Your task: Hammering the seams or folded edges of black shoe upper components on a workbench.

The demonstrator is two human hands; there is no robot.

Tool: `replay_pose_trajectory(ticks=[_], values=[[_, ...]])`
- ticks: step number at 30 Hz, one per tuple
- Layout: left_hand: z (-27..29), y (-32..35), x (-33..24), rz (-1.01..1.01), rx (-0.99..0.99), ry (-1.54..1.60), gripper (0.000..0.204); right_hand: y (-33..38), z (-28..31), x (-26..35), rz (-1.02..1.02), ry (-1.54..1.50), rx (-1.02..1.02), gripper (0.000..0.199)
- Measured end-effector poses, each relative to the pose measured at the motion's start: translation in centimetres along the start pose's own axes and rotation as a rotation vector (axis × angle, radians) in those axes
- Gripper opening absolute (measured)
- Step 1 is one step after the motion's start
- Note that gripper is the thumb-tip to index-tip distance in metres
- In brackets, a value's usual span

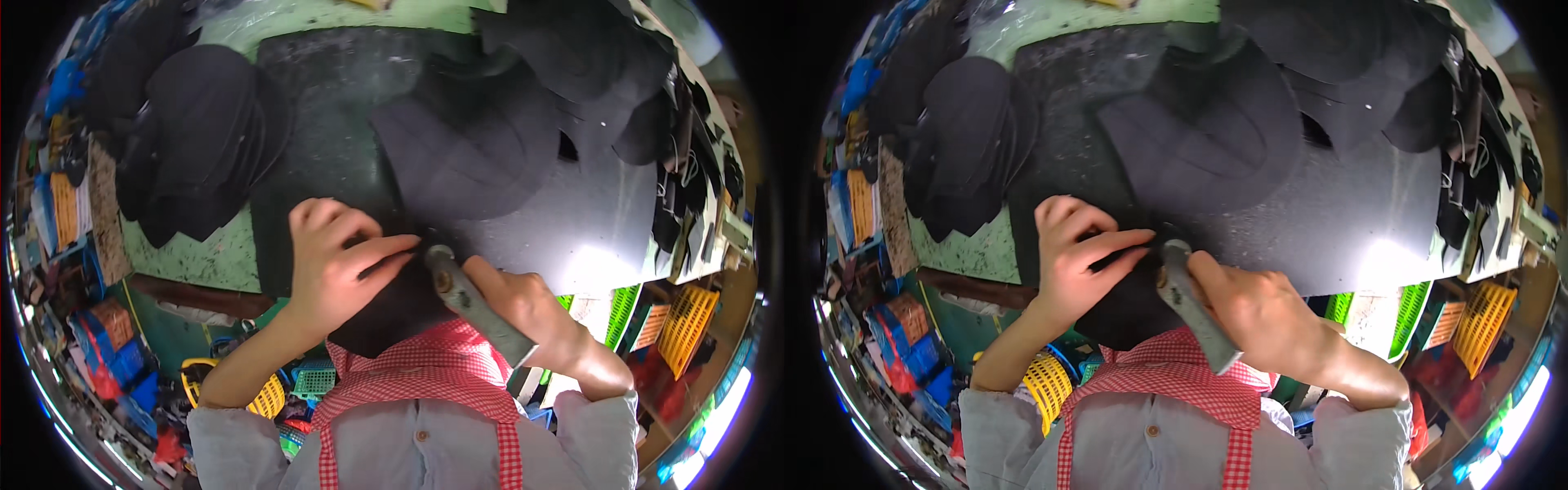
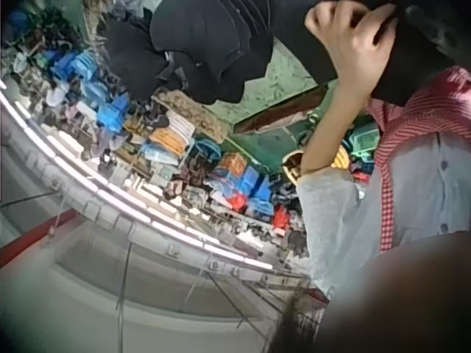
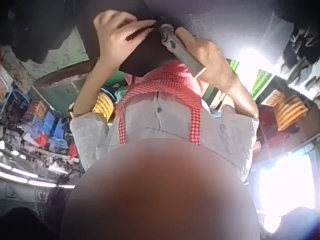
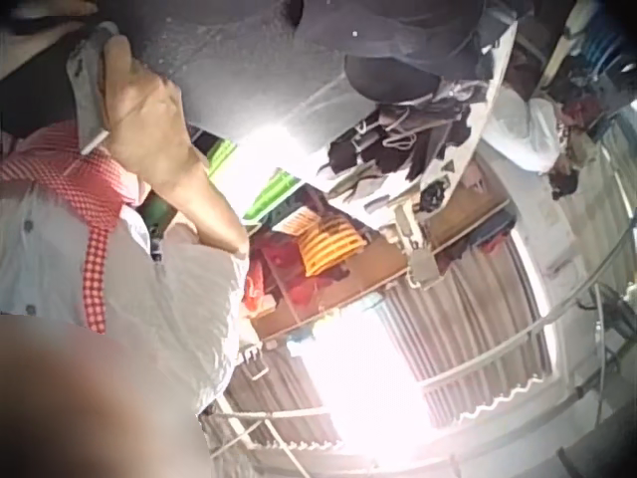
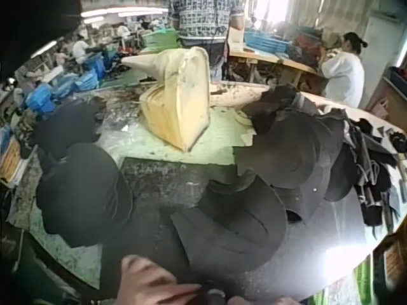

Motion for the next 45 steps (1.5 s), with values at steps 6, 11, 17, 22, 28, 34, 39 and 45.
replay_pose_trajectory(ticks=[6,11,17,22,28,34,39,45], values=[[0.5,0.9,-1.1,-0.134,-0.132,-0.13,0.034,-0.6,0.8,-0.3,0.005,-0.045,0.015,0.025],[0.5,1.1,-1.3,-0.166,-0.134,-0.158,0.033,-2.5,3.1,1.3,0.02,-0.03,-0.082,0.028],[0.3,0.9,-1.3,-0.156,-0.087,-0.164,0.031,-2.5,3.8,-0.2,-0.082,0.146,-0.15,0.021],[1.7,0.3,0.9,-0.026,-0.01,0.018,0.024,-3.2,1.5,0.3,-0.036,0.024,0.074,0.024],[2.1,0.5,1.0,-0.074,0.076,-0.015,0.024,-3.6,0.1,1.6,-0.066,-0.012,0.173,0.021],[3.0,2.2,0.5,-0.316,-0.03,-0.175,0.034,-4.7,-0.2,1.9,0.027,0.037,0.122,0.026],[3.8,0.8,2.7,-0.203,0.131,-0.015,0.031,-4.7,-0.4,1.8,-0.008,0.108,0.172,0.024],[3.9,0.5,2.5,-0.213,0.126,-0.032,0.044,-3.9,0.1,3.9,0.017,-0.03,0.15,0.023]])
Point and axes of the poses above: each hand's wrist, its own y-axis away from the middle knuckle, its own z-axis out of the back of the hand, x = y × z, the point moved 9 cm from there along -y, towards the middle knuckle, and after that the axes turned 10 degrees about z, right-handed, at the moved point
